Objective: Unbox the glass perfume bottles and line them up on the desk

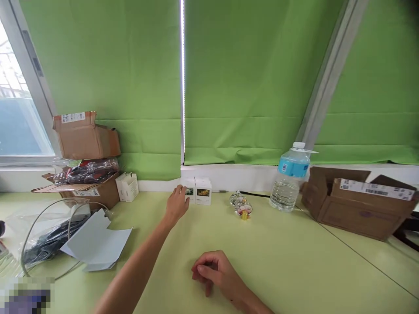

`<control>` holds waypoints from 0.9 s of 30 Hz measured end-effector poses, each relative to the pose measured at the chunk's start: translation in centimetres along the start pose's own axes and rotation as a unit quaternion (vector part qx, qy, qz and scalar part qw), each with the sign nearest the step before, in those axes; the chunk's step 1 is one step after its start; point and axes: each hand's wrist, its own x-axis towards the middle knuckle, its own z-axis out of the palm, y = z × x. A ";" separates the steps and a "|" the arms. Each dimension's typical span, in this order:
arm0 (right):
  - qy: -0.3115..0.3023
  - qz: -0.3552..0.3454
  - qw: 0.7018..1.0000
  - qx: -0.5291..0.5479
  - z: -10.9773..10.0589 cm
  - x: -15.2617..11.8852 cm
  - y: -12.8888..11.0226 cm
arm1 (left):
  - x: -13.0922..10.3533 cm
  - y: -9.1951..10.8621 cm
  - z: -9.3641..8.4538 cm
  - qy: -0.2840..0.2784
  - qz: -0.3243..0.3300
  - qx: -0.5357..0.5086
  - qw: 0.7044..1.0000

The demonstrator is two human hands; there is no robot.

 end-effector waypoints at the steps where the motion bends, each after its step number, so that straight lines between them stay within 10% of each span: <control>1: 0.000 -0.001 1.000 -0.002 0.0 0.0 0.0 | 0.3 0.5 0.1 0.007 0.009 0.008 1.000; 14: -0.001 -0.012 1.000 -0.017 -0.1 0.0 0.2 | -0.1 0.8 -1.3 -0.018 0.057 0.066 0.996; 19: 0.014 -0.031 0.999 -0.012 0.1 -0.1 0.2 | -3.5 2.4 -3.9 -0.027 0.052 0.030 0.998; 27: 0.209 -0.105 0.971 -0.049 -1.0 -0.4 -2.0 | -11.4 5.3 -5.6 -0.019 -0.031 -0.101 0.994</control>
